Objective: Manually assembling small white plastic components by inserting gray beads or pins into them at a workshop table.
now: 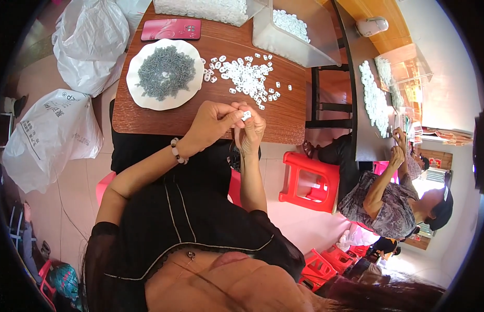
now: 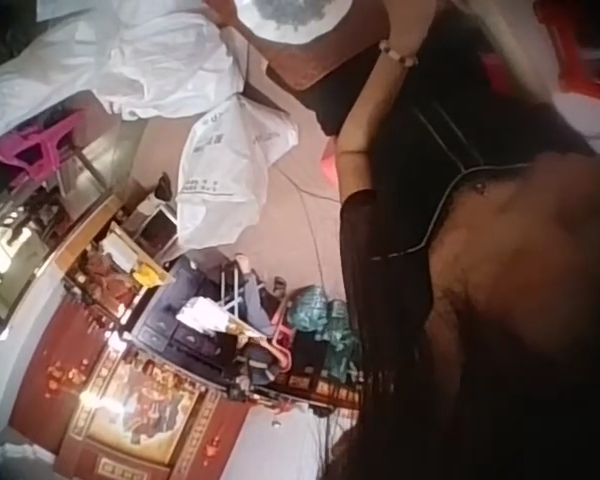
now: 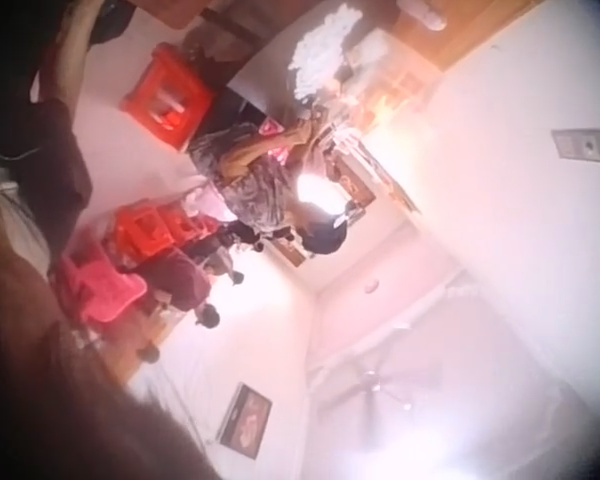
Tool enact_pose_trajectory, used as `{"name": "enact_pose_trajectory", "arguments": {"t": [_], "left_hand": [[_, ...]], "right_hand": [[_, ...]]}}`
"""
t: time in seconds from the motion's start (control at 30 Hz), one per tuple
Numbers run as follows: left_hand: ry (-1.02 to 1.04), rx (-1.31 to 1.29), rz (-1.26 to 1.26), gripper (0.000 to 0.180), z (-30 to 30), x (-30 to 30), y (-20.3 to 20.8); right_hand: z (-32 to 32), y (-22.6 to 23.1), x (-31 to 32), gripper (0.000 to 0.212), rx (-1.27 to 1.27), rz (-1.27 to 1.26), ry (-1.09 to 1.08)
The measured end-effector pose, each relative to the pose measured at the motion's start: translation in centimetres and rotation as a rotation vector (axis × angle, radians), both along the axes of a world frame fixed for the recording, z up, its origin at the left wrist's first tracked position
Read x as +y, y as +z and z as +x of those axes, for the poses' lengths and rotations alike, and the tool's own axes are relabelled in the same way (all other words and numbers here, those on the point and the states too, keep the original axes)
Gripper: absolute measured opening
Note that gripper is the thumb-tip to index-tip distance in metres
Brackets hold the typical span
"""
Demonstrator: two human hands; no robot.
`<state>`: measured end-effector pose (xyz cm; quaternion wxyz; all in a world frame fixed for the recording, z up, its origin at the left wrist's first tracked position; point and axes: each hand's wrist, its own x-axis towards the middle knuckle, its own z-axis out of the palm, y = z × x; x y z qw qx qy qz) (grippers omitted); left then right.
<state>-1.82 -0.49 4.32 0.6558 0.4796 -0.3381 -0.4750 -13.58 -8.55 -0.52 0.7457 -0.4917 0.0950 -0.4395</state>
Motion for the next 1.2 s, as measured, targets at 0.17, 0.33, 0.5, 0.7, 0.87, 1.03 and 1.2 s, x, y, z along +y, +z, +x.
{"name": "enact_pose_trajectory", "arguments": {"t": [0.17, 0.33, 0.5, 0.7, 0.87, 1.03, 1.2], "left_hand": [[-0.049, 0.085, 0.003, 0.022, -0.6, 0.2, 0.3], [-0.073, 0.054, -0.006, 0.021, -1.0, 0.2, -0.2], [-0.081, 0.126, -0.045, 0.021, -1.4, 0.3, 1.0], [-0.109, 0.141, -0.029, 0.022, -1.2, 0.6, 0.8], [-0.207, 0.201, 0.014, 0.026, -0.7, 0.7, 0.2], [-0.197, 0.212, 0.018, 0.026, -0.6, 1.0, 0.0], [-0.150, 0.157, 0.011, 0.025, -0.5, 1.5, -0.1]], "right_hand": [[-0.7, 1.1, 0.6, 0.036, 0.016, -0.036, -0.034], [-0.8, 1.6, 1.2, 0.036, -0.016, -0.056, -0.091], [-1.5, 1.8, 1.2, 0.037, -0.018, -0.067, -0.111], [-1.8, 1.3, 1.4, 0.039, -0.026, -0.062, -0.077], [-2.1, 1.0, 1.8, 0.041, -0.009, -0.050, -0.088], [-1.8, 1.3, 2.4, 0.041, 0.003, -0.043, -0.084], [-1.4, 0.9, 2.7, 0.042, 0.009, -0.072, -0.097]]}}
